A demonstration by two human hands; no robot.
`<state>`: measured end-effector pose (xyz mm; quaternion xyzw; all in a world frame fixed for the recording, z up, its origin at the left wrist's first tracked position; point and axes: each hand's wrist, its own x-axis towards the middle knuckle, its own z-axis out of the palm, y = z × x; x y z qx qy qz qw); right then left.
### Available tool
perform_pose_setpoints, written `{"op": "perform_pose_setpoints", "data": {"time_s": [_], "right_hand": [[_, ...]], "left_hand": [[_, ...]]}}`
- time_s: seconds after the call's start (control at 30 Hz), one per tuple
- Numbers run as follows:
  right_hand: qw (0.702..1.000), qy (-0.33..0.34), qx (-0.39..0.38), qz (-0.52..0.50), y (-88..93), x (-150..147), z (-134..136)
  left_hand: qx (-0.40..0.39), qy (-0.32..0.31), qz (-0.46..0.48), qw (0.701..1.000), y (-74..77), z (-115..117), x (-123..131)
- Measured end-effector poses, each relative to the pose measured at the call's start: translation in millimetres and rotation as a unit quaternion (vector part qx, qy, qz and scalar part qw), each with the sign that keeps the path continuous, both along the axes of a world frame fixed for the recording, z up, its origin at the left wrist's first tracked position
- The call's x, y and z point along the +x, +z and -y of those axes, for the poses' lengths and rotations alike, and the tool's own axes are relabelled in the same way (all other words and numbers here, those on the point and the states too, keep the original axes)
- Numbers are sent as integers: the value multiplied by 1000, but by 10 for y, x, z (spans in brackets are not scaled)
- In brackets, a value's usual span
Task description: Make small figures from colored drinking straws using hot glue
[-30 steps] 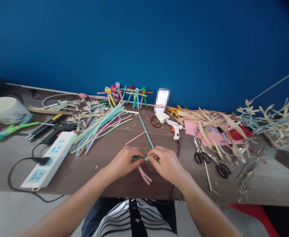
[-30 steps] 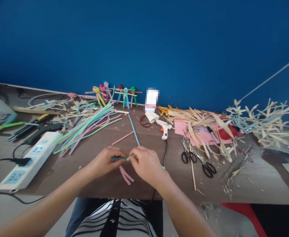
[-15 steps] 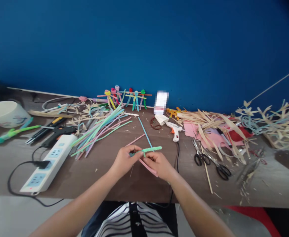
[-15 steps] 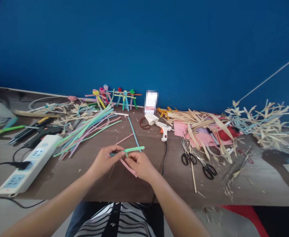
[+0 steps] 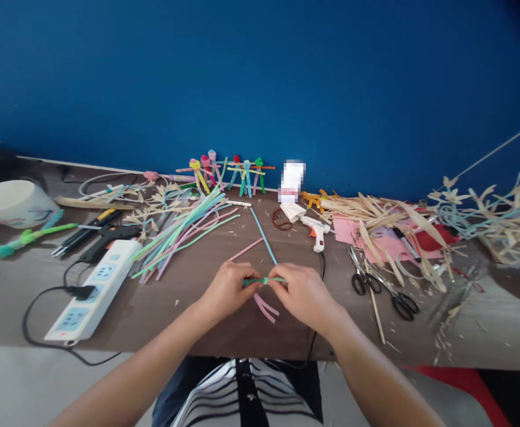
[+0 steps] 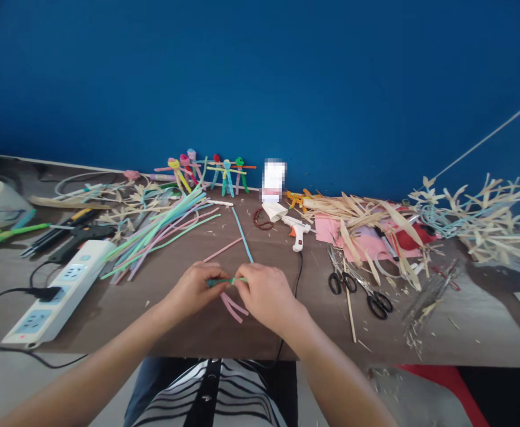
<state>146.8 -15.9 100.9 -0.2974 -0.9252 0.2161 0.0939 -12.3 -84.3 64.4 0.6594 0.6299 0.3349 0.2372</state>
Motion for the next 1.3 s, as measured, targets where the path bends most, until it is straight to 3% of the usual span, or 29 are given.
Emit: {"op": "perform_pose_setpoints", "data": {"time_s": [0.1, 0.2, 0.3, 0.4, 0.5, 0.6, 0.67, 0.73, 0.9, 0.97, 1.07, 1.17, 1.23, 1.3], "right_hand": [[994, 19, -93, -53, -35, -19, -155], [950, 47, -296, -81, -150, -44, -315], [885, 42, -455, -90, -304, -65, -371], [860, -15, -493, -136, -441, -92, -294], [851, -61, -497, -157, -543, -122, -183], [846, -67, -502, -165, -605, -135, -114], [848, -58, -498, -171, -619, -127, -86], [848, -45, -499, -173, -611, -100, -66], [843, -52, -507, -171, -599, 94, -117], [862, -67, -479, -152, -620, 206, -205], [916, -132, -338, -171, -615, 323, -356], [934, -183, -198, -234, -488, 312, -414], [947, -146, -137, -252, -356, 240, -376], [967, -68, -100, -224, -240, 146, -306]], "left_hand": [[-29, -58, 58, 996, 52, 15, -8], [-61, -83, 159, 982, 94, 33, -18], [-70, -17, 228, 971, 65, 35, -11], [-52, 83, 255, 962, -22, 14, 13], [-49, 109, 270, 955, -93, -9, 38], [-54, 97, 285, 952, -123, -24, 52], [-58, 123, 305, 943, -139, -35, 49], [-65, 160, 357, 918, -162, -50, 29], [-107, 238, 513, 817, -239, -72, -102], [-115, 246, 527, 806, -264, -57, -164], [-97, 228, 481, 841, -277, -17, -211], [-81, 207, 368, 903, -244, 9, -178], [-78, 185, 295, 934, -202, 10, -129], [-76, 154, 242, 955, -161, 3, -84]]}}
